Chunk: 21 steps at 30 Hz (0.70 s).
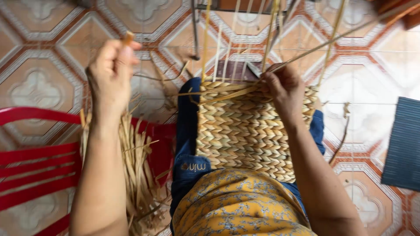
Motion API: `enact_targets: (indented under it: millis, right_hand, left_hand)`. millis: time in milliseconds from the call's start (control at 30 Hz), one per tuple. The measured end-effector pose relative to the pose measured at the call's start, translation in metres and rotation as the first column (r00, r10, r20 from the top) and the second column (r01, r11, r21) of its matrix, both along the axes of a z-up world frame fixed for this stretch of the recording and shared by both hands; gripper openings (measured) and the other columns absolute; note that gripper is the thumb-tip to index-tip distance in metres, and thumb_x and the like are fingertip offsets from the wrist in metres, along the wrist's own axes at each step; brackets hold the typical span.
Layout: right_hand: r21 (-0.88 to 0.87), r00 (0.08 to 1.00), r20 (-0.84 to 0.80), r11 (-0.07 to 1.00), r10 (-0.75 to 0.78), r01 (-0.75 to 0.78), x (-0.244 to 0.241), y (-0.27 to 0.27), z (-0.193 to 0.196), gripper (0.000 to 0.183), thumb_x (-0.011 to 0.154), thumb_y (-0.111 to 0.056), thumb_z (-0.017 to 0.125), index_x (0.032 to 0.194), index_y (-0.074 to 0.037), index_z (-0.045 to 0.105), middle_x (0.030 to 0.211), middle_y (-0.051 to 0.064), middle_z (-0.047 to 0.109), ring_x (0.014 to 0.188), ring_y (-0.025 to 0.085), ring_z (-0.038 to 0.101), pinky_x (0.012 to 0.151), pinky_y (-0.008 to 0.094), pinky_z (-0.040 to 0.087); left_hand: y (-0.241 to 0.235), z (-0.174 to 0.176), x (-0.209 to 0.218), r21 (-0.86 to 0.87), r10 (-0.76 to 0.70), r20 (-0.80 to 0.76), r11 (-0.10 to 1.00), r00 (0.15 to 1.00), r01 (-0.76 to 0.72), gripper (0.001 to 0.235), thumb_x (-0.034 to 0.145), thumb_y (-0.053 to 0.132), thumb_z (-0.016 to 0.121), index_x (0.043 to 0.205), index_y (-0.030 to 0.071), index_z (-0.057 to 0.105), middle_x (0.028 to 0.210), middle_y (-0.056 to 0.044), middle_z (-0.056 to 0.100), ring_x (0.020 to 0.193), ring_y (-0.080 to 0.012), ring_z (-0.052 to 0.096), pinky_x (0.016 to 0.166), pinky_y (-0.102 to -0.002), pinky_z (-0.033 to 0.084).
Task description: The person sits on a chair with a partially woven basket on their lap and weaves dried palm strips around the upright stakes, pulling each strip tight and tucking the ends into the woven body. They continue adding strips row by row to build up the basket wall.
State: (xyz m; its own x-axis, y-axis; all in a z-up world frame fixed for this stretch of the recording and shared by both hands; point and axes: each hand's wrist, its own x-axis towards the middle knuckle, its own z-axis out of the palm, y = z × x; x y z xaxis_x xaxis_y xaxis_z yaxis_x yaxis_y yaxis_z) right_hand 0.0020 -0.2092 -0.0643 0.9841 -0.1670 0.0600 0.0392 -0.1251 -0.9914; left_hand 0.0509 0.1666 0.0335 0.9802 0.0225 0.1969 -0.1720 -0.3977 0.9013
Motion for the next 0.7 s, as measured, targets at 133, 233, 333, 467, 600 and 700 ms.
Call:
enact_targets:
  millis: [133, 233, 333, 467, 600, 700]
  right_hand:
    - [0.021, 0.995, 0.103, 1.0, 0.003, -0.006, -0.012, -0.002, -0.012, 0.003, 0.107, -0.01, 0.063, 0.107, -0.008, 0.066, 0.091, 0.005, 0.07, 0.074, 0.008, 0.064, 0.061, 0.022, 0.056]
    - [-0.136, 0.991, 0.134, 0.99, -0.006, 0.024, -0.028, 0.001, -0.002, 0.007, 0.108, -0.012, 0.063, 0.104, -0.009, 0.067, 0.088, 0.006, 0.07, 0.07, 0.009, 0.063, 0.056, 0.023, 0.055]
    - [-0.316, 0.994, 0.109, 0.947, -0.027, 0.06, -0.043, 0.006, 0.013, 0.006, 0.106, -0.013, 0.064, 0.103, -0.009, 0.067, 0.09, 0.005, 0.072, 0.073, 0.009, 0.066, 0.06, 0.024, 0.057]
    - [-0.317, 0.989, 0.151, 0.947, 0.005, 0.044, -0.055, 0.008, 0.016, 0.004, 0.102, -0.009, 0.067, 0.103, -0.006, 0.064, 0.101, 0.005, 0.073, 0.084, 0.01, 0.07, 0.07, 0.024, 0.06]
    - [-0.348, 0.982, 0.19, 0.936, 0.019, 0.05, -0.058, 0.012, 0.022, 0.008, 0.099, -0.003, 0.071, 0.103, -0.002, 0.064, 0.105, 0.006, 0.071, 0.091, 0.012, 0.071, 0.078, 0.026, 0.06]
    - [-0.39, 0.976, 0.213, 0.92, 0.04, 0.048, -0.059, 0.012, 0.023, 0.01, 0.097, -0.002, 0.073, 0.103, -0.002, 0.065, 0.105, 0.007, 0.071, 0.095, 0.014, 0.071, 0.082, 0.027, 0.06]
  left_hand:
    - [-0.098, -0.017, -0.018, -0.035, -0.387, 0.295, 0.909, 0.874, 0.415, 0.006, 0.109, 0.007, 0.061, 0.108, 0.011, 0.064, 0.107, -0.005, 0.068, 0.097, -0.0137, 0.066, 0.083, -0.03, 0.058]
    - [-0.157, -0.044, -0.024, 0.144, -0.467, -0.037, 0.872, 0.884, 0.467, 0.02, 0.099, 0.012, 0.07, 0.117, 0.013, 0.076, 0.083, -0.001, 0.069, 0.067, -0.0126, 0.061, 0.058, -0.027, 0.054]
    - [-0.181, -0.091, -0.018, 0.171, -0.42, -0.022, 0.893, 0.907, 0.417, 0.015, 0.096, 0.018, 0.073, 0.109, 0.013, 0.077, 0.084, 0.001, 0.068, 0.065, -0.0113, 0.061, 0.056, -0.027, 0.053]
    - [-0.187, -0.095, -0.013, 0.224, -0.368, 0.069, 0.912, 0.927, 0.345, 0.012, 0.093, 0.018, 0.076, 0.102, 0.013, 0.08, 0.086, -0.003, 0.064, 0.069, -0.0141, 0.06, 0.059, -0.028, 0.055]
    - [-0.191, -0.092, -0.008, 0.205, -0.401, -0.115, 0.886, 0.909, 0.417, 0.011, 0.089, 0.019, 0.077, 0.097, 0.011, 0.077, 0.084, -0.001, 0.067, 0.069, -0.0141, 0.061, 0.064, -0.028, 0.053]
    - [-0.199, -0.099, -0.003, 0.283, -0.378, -0.062, 0.881, 0.924, 0.38, 0.013, 0.085, 0.018, 0.079, 0.086, 0.008, 0.071, 0.084, 0.0, 0.069, 0.074, -0.0134, 0.062, 0.076, -0.031, 0.053]
